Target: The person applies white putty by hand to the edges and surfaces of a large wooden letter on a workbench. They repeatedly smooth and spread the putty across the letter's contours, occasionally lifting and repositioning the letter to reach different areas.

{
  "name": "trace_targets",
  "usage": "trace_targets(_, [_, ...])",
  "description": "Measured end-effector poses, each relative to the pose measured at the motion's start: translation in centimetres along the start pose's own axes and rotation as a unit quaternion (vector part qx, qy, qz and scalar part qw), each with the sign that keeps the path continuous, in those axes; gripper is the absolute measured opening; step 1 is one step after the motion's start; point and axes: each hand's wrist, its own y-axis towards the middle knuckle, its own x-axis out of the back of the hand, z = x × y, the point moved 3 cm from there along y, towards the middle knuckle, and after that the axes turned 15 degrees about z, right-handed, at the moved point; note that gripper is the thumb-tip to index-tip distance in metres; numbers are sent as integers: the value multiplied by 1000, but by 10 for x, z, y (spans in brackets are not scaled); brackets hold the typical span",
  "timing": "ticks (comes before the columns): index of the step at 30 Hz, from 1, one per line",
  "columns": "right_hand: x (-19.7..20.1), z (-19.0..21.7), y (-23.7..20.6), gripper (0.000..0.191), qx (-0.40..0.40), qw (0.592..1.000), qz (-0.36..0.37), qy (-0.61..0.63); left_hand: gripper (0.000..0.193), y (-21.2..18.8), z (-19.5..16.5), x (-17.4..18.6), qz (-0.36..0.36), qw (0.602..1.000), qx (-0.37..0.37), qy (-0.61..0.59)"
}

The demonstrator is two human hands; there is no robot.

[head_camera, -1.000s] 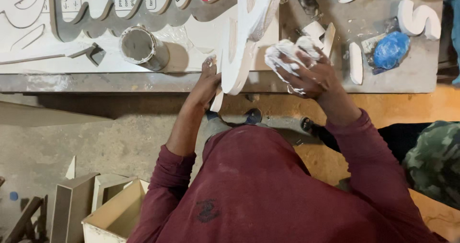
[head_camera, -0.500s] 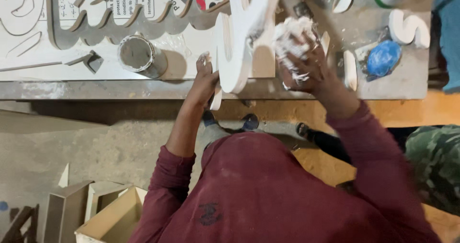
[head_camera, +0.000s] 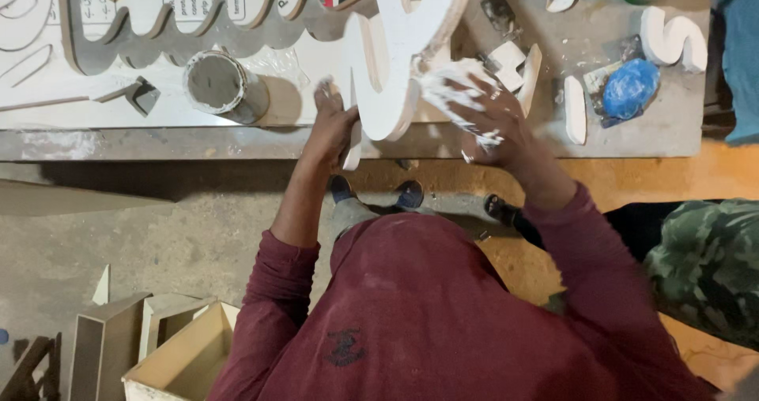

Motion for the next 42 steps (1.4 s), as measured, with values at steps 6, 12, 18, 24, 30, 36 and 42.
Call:
trace_targets(6, [-52, -27, -4, 67, -13, 1000, -18, -17, 53, 17, 42, 11, 35, 983, -4, 179])
trace_targets(12, [-66, -35, -15, 43, -78, 996, 47, -25, 47, 36, 69, 29, 69, 963, -23, 258])
trace_targets(18, [-50, -20, -22, 66, 44, 953, -206, 218, 63, 38, 86, 38, 67, 993, -28, 90])
trace_targets(24, [-71, -13, -1, 99, 4, 987, -144, 77, 71, 41, 59, 14, 50, 986, -36, 153])
trace_targets(30, [-56, 48, -20, 46, -50, 989, -135, 21, 92, 28, 39, -6, 22, 999, 4, -29])
trace_targets(36, [-15, 21, -9, 34, -35, 981, -51, -184, 89, 54, 64, 14, -9, 991, -24, 129])
trace_targets(42, [19, -3, -2, 49, 53, 942, -39, -329, 91, 88, 104, 29, 21, 998, -25, 50])
